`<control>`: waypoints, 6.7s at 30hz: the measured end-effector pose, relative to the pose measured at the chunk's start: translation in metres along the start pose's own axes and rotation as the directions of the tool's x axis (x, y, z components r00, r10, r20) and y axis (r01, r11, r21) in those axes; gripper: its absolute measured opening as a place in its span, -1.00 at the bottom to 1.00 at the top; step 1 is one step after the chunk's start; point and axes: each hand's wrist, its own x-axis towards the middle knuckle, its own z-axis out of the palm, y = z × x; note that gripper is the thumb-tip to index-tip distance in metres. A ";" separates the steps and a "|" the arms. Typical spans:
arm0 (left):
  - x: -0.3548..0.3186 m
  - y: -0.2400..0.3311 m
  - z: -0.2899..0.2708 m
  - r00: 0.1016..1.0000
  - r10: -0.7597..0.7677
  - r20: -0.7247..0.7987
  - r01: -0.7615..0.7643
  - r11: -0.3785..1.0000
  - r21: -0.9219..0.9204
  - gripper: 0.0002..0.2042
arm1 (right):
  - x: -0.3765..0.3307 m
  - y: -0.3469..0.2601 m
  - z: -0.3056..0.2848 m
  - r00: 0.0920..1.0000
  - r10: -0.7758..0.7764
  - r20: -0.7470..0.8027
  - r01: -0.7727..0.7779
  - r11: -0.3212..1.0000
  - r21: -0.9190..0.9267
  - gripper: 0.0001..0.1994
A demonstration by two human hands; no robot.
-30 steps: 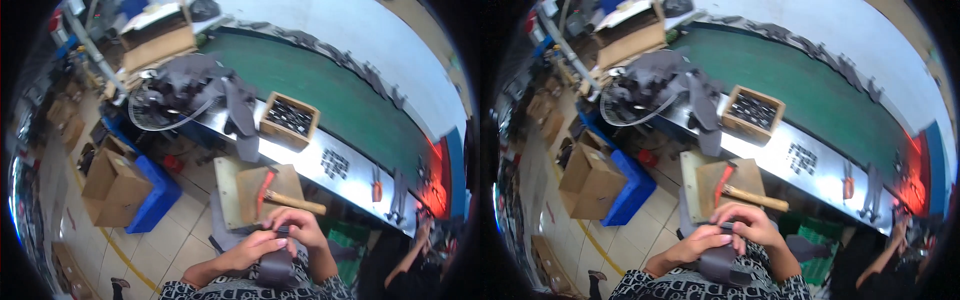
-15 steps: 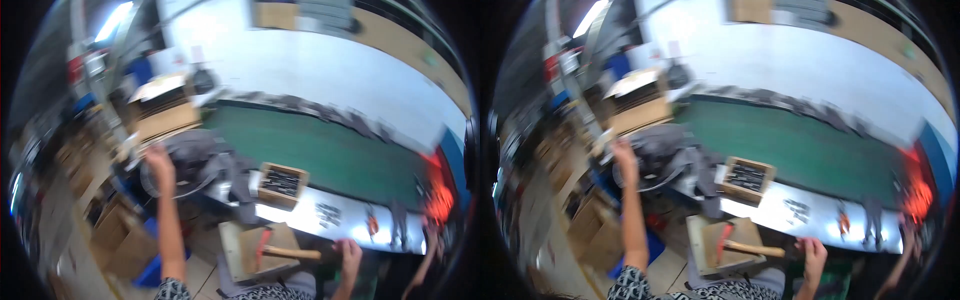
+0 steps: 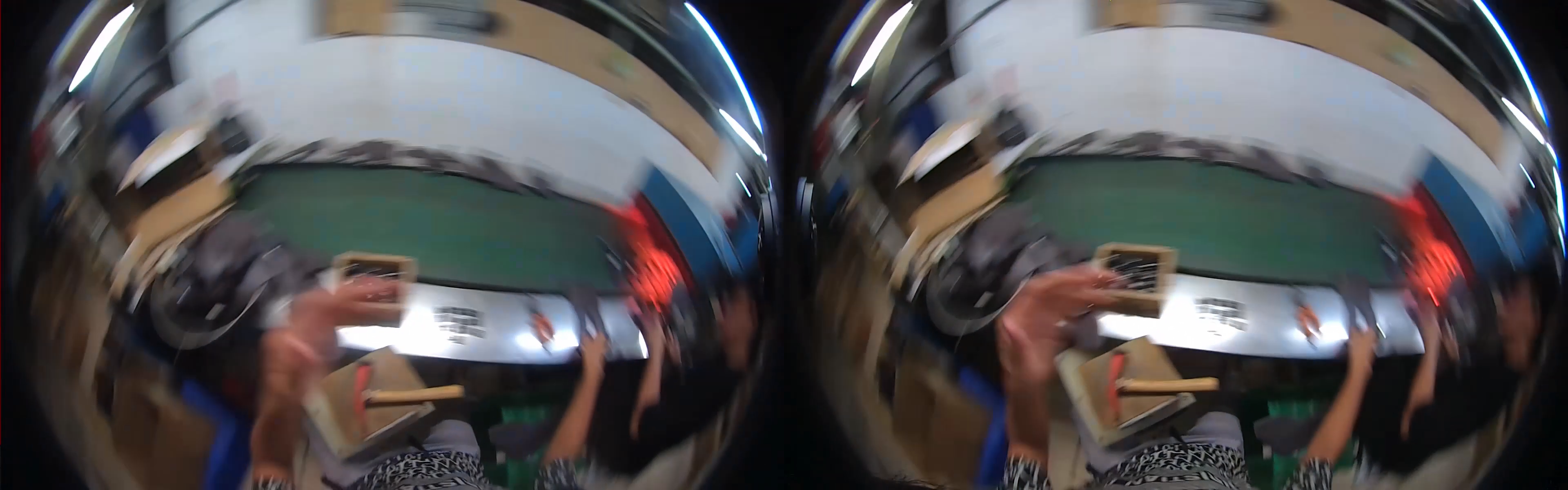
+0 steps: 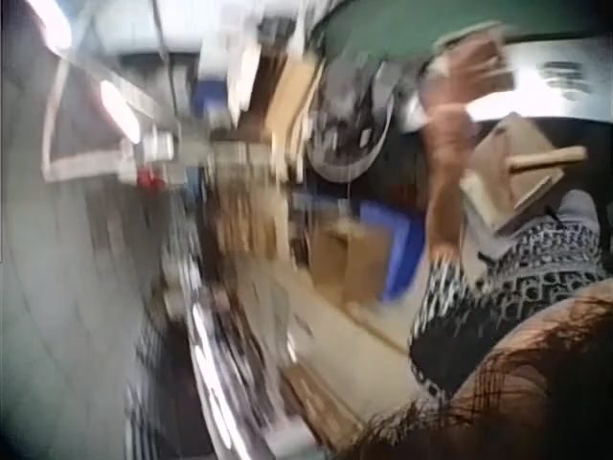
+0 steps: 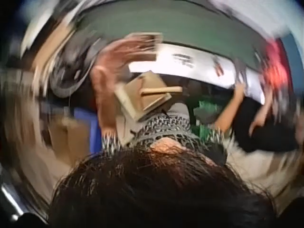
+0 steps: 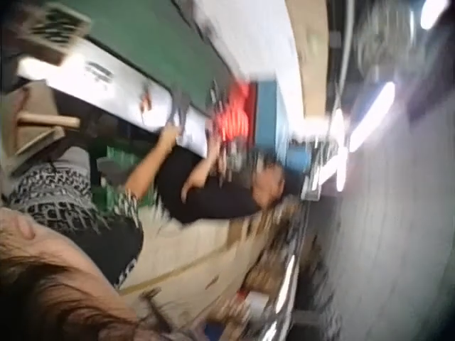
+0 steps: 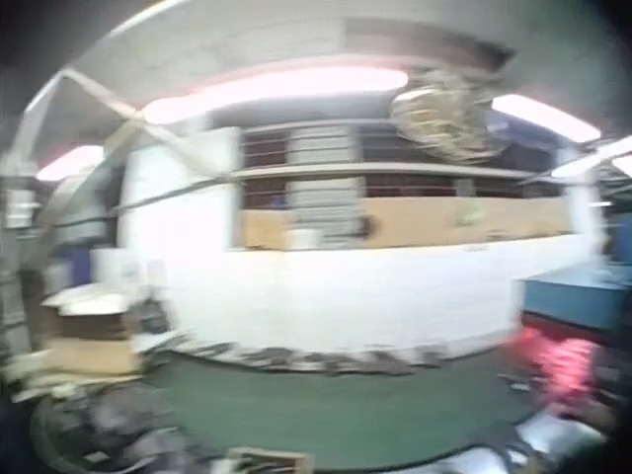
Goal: The person is attaching and securing shoe components using a hammer and pliers in a manufacturing environment.
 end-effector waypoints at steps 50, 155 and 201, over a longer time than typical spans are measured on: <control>-0.112 -0.182 0.043 0.828 -0.454 -0.331 0.561 0.700 0.442 -0.76 | -0.300 -0.157 -0.035 0.865 -0.490 0.106 0.280 0.648 0.708 -0.76; -0.121 -0.155 0.053 0.852 -0.407 -0.329 0.452 0.889 0.073 -0.73 | -0.320 -0.298 -0.064 0.240 -0.861 0.448 0.461 0.507 0.728 -0.67; -0.147 -0.005 0.075 0.933 -0.359 -0.032 0.356 0.932 -0.067 -0.78 | -0.315 -0.266 -0.018 -0.052 -0.942 0.332 0.932 0.074 0.356 -0.56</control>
